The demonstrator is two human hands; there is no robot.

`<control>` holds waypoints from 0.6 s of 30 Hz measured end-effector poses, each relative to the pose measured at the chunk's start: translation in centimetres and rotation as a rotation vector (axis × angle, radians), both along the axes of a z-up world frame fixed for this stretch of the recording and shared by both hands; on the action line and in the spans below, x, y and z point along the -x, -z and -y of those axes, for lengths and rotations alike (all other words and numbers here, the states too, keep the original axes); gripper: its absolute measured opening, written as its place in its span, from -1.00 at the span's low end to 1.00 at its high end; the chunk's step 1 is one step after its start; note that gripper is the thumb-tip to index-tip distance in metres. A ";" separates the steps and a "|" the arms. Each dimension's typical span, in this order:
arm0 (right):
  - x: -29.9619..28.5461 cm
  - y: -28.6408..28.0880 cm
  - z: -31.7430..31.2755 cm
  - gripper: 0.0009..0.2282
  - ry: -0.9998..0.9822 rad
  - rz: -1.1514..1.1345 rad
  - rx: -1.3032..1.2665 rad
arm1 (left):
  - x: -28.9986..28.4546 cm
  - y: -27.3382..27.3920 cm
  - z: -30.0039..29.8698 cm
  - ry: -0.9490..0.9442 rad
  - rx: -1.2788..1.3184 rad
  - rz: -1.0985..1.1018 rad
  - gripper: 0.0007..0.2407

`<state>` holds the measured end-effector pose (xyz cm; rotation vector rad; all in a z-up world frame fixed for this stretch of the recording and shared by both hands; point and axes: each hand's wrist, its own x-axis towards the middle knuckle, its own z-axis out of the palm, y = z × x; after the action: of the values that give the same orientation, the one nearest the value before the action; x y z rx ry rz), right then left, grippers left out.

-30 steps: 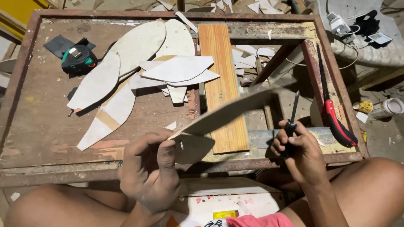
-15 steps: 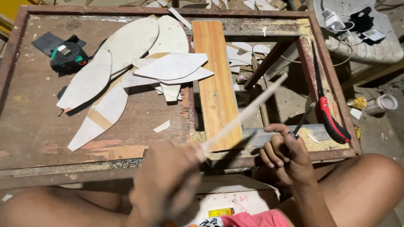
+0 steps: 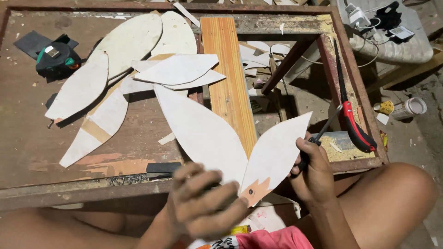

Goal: Assembling white wooden cutouts onto a wooden base using a screwdriver for alignment and a manual stapler for fastening.

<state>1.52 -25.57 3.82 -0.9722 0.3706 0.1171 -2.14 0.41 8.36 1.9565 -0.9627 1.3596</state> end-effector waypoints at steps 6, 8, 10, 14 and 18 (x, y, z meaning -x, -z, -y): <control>0.2 -0.5 0.1 -0.90 -0.003 0.077 0.082 | 0.5 2.3 0.0 -0.290 0.527 -0.663 -0.47; 0.2 -0.7 0.1 -0.92 -0.025 0.090 0.088 | -0.7 1.0 -0.6 -0.239 0.763 -0.976 -0.48; 0.3 -1.0 0.0 -0.92 -0.055 0.105 0.094 | -1.3 0.8 -1.2 -0.184 0.997 -1.289 -0.48; 0.2 -1.0 -0.3 -0.92 -0.072 0.098 0.127 | -1.2 1.7 -2.0 0.017 1.229 -1.477 -0.83; -0.1 0.9 0.4 -0.83 -0.061 0.179 0.159 | -0.9 2.6 -2.3 -0.022 1.150 -1.384 -0.76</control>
<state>1.63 -25.96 2.94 -1.1422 0.1872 0.0554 -1.27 2.66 5.79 1.3584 0.4527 0.1271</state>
